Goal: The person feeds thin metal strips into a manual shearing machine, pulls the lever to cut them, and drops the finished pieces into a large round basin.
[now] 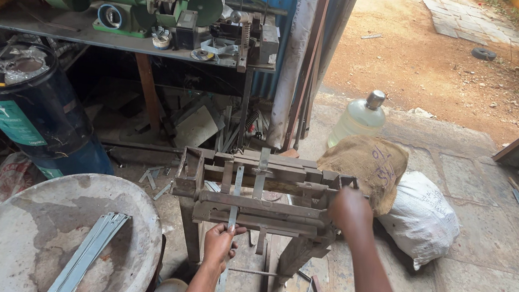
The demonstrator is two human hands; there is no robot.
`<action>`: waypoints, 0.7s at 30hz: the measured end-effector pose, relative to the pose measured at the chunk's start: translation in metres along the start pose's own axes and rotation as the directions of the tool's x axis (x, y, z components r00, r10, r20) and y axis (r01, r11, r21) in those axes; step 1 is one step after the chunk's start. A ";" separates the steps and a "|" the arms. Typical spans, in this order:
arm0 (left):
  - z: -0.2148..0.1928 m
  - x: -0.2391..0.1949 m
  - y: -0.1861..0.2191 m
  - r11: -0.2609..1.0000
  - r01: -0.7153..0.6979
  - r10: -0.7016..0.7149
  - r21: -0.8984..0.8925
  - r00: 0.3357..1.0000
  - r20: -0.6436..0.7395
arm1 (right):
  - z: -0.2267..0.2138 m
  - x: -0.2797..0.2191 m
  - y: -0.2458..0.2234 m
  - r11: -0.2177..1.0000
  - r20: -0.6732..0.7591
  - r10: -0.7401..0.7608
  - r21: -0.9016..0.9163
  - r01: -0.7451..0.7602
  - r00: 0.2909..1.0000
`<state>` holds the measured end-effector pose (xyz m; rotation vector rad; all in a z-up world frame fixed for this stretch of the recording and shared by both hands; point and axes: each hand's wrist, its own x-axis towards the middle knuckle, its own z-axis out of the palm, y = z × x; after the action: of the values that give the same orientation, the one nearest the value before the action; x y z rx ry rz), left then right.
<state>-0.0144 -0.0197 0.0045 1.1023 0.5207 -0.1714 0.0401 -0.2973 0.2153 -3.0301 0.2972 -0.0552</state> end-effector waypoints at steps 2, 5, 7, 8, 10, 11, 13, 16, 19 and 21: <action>-0.001 -0.001 0.001 1.000 0.015 -0.015 0.003 1.000 0.016 | 0.026 -0.031 0.010 0.997 -0.046 0.056 0.063 -0.053 0.997; -0.009 -0.006 0.006 0.996 0.004 -0.002 0.094 1.000 -0.019 | 0.071 -0.084 0.019 0.957 -0.037 0.174 0.242 -0.160 0.984; -0.019 -0.011 0.009 0.956 -0.032 0.078 0.291 0.986 -0.147 | 0.104 -0.116 0.018 0.967 -0.326 0.128 0.252 -0.045 0.936; -0.023 -0.014 0.009 0.961 -0.029 0.077 0.277 0.983 -0.167 | 0.118 -0.125 0.017 0.941 -0.364 0.126 0.338 0.005 0.923; -0.032 -0.018 0.009 0.968 -0.021 0.074 0.250 0.976 -0.205 | 0.142 -0.136 0.017 0.861 -0.434 0.136 0.496 0.110 0.891; -0.036 -0.019 0.009 0.956 -0.075 0.137 0.284 0.969 -0.205 | 0.148 -0.138 0.019 0.875 -0.520 0.095 0.450 0.179 0.849; -0.043 -0.020 0.014 0.917 -0.185 0.266 0.354 0.944 -0.195 | 0.152 -0.140 0.017 0.890 -0.678 0.011 0.342 0.302 0.735; -0.045 -0.021 0.023 0.884 -0.275 0.360 0.377 0.916 -0.175 | 0.136 -0.142 0.013 0.922 -0.573 0.063 0.347 0.172 0.817; -0.043 -0.025 0.035 0.654 -0.465 0.617 0.597 0.784 -0.066 | 0.099 -0.129 0.011 0.938 -0.191 0.167 0.333 -0.096 0.967; -0.038 -0.029 0.041 0.616 -0.521 0.645 0.591 0.764 0.002 | 0.073 -0.109 0.017 0.964 -0.104 0.145 0.241 -0.116 0.984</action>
<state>-0.0364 0.0290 0.0380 1.8444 0.2624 0.4177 -0.0670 -0.2862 0.1378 -2.7704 0.4650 -0.2470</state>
